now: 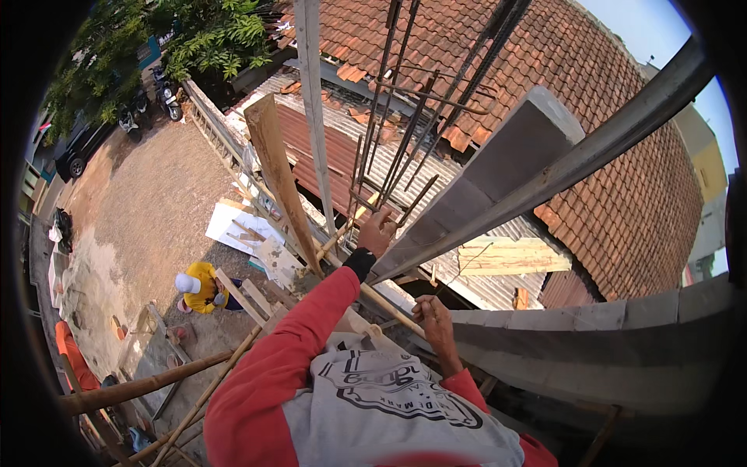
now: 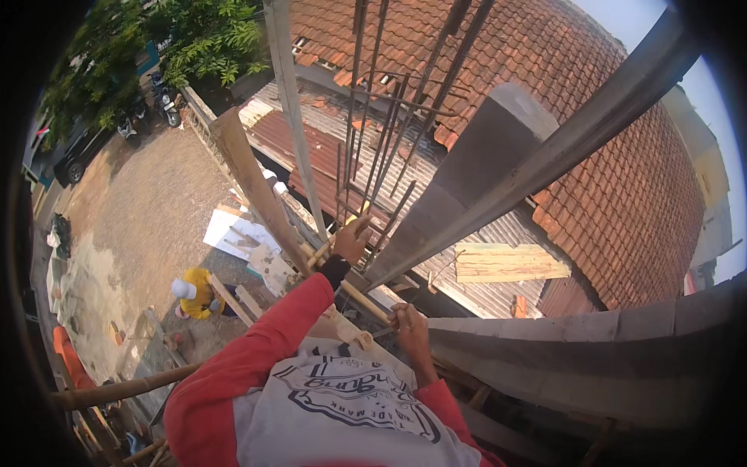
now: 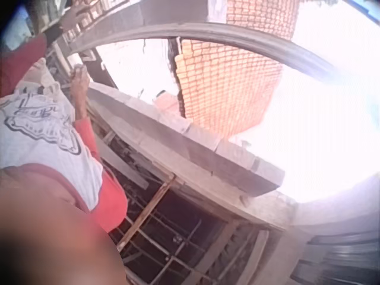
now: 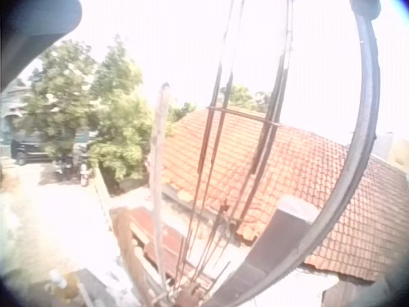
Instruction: The person is assembling a rebar cage on a construction site. They use a wooden stick to position and align the vertical and horizontal steel bars, securing the structure.
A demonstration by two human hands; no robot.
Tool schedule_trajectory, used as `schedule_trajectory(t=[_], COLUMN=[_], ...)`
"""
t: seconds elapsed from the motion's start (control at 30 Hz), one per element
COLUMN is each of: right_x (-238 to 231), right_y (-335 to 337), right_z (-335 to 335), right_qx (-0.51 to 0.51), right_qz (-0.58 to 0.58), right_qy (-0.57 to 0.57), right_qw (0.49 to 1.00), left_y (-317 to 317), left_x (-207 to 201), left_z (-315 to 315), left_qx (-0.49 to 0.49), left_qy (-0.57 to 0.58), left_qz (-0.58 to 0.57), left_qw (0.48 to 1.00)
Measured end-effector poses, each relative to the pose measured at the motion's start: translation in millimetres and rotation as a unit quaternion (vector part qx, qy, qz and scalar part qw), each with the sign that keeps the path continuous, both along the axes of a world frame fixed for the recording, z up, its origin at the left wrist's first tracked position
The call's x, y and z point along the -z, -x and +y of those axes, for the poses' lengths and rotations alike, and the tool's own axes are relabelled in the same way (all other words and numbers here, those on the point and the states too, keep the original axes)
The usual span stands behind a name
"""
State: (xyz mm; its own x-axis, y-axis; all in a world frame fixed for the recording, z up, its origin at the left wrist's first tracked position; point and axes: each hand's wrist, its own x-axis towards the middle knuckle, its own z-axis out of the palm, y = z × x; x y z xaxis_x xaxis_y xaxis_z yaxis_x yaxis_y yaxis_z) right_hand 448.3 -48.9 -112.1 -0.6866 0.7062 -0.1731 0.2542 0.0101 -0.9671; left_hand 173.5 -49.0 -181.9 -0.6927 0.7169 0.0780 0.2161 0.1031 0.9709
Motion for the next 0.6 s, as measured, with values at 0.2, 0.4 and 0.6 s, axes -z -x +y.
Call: schedule_trajectory(t=[0.2, 0.4, 0.6], right_x=[14, 10, 17], right_y=[43, 93, 111], right_z=[-7, -9, -11], right_qx=[0.02, 0.057, 0.032], right_qz=[-0.067, -0.065, -0.088], right_qy=[-0.058, -0.129, -0.201], right_qw=[0.996, 0.988, 0.975], left_y=[39, 66, 64], left_x=[46, 42, 39], left_z=[73, 115, 117], left_qx=[0.004, 0.032, -0.01], left_qy=[0.019, 0.008, -0.028], left_qz=[0.13, 0.13, 0.115], left_qw=[0.991, 0.991, 0.993])
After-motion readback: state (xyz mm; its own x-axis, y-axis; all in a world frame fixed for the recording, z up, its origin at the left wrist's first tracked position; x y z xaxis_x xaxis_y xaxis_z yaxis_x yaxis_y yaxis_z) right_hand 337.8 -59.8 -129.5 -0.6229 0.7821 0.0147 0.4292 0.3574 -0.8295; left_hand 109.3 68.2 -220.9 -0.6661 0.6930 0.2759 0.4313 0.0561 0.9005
